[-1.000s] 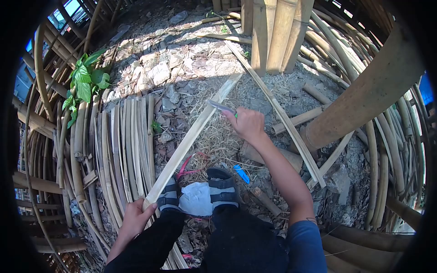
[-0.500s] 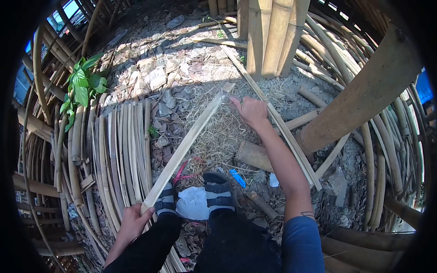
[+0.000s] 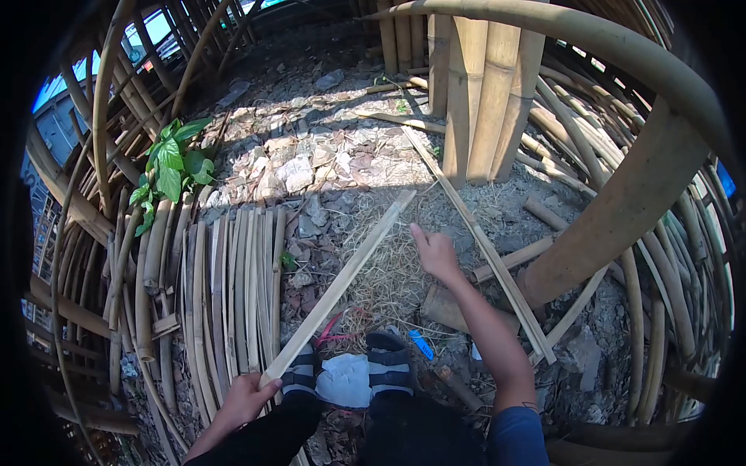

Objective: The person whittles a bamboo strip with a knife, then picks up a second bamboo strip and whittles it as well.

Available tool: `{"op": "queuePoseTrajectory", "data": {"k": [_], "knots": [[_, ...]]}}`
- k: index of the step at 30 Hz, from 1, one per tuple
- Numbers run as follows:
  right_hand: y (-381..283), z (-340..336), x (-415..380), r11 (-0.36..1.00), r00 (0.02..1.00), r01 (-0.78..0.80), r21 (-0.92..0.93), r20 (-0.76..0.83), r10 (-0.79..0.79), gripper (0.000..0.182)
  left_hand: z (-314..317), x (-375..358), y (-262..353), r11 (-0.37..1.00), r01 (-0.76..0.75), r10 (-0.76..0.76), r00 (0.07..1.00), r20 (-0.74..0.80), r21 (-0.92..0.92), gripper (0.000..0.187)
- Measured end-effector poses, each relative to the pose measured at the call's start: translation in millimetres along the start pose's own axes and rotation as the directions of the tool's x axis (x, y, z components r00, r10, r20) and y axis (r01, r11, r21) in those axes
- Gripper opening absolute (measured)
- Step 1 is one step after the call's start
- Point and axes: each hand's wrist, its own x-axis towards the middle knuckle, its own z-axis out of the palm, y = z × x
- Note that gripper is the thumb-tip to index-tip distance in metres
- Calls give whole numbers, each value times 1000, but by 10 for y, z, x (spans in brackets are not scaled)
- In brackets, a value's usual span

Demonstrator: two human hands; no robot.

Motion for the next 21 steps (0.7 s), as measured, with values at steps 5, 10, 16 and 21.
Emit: {"op": "queuePoseTrajectory", "data": {"k": [5,10,16,21], "knots": [[-325,1,-296,965,984,180,-188,41,-175,64,23,38,-48,999,33,-34,999,28,25,57],[-283,-17,-221,849,892,436,-298,20,-451,58,21,31,-57,999,31,-32,999,12,37,54],[368,-244,306,898,979,-140,-418,-193,63,64,-5,-34,11,998,37,-38,999,22,46,50],[265,-274,103,901,965,-253,-353,-157,210,70,8,30,-71,987,64,-60,998,34,-149,44]]}}
